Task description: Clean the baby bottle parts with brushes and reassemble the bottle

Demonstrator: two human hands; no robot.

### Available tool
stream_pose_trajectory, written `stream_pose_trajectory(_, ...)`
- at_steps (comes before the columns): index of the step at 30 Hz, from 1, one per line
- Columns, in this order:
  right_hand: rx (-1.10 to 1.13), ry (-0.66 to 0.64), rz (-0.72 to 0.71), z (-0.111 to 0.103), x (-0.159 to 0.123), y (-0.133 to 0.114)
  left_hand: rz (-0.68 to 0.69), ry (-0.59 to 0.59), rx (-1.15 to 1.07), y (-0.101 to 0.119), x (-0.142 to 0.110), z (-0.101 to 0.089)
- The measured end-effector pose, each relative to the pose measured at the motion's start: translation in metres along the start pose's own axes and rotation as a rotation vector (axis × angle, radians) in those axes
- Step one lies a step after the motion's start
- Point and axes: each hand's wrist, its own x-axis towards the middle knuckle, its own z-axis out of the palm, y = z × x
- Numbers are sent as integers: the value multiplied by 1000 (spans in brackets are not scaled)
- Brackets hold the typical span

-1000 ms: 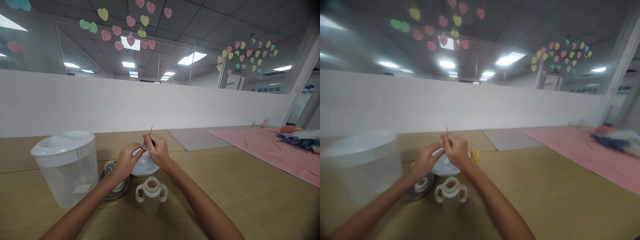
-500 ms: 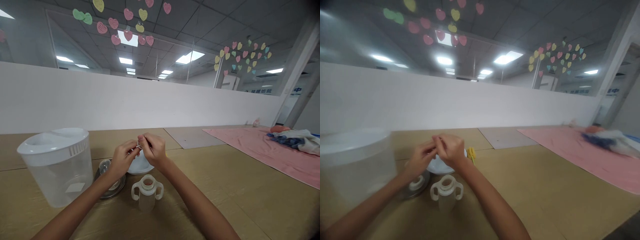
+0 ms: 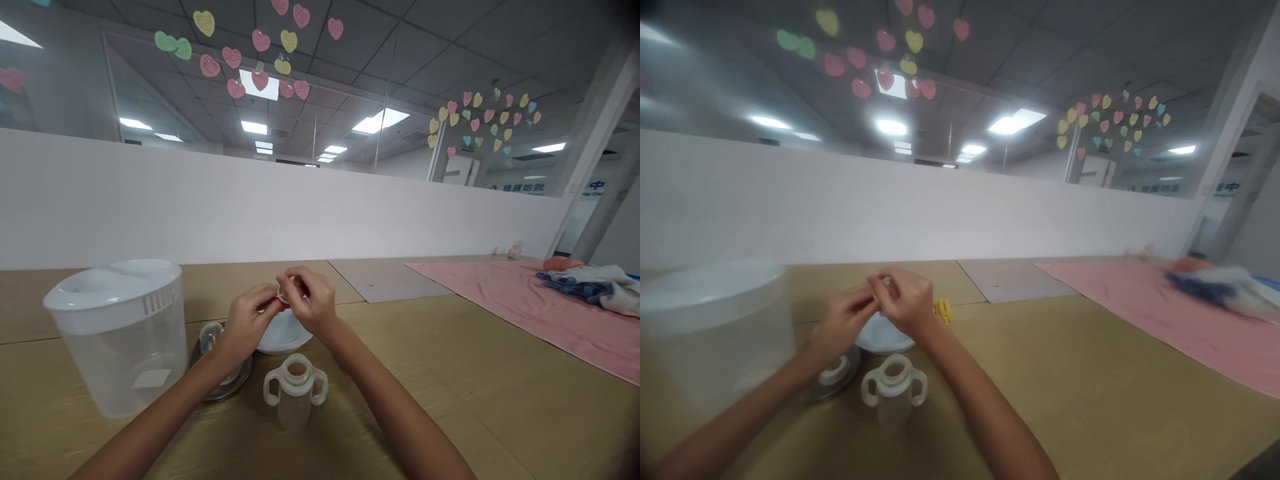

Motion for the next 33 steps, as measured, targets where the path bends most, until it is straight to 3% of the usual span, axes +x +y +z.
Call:
stream_pose_trajectory(8,-69,107,7,-2,5,-5,-50,14,-43,-2,-3,2)
stream_pose_trajectory(13,-107,273,-93,-26,19,-27,-47,0,-82,9,-8,13)
stream_pose_trajectory(18,-162,426,-84,-49,29,-43,24,15,23,20,-7,15)
stream_pose_trajectory(21,-137,523,-88,-57,34,-49,79,-14,78,11,-10,14)
stream_pose_trajectory(27,-55,886,-79,-83,50,-47,68,-69,161,-18,-16,20)
stream_pose_trajectory(30,-111,886,-46,-88,53,-37,98,-128,209,-22,-16,24)
stream_pose_trajectory(33,-106,793,16,-83,51,-31,81,-254,294,-28,-16,28)
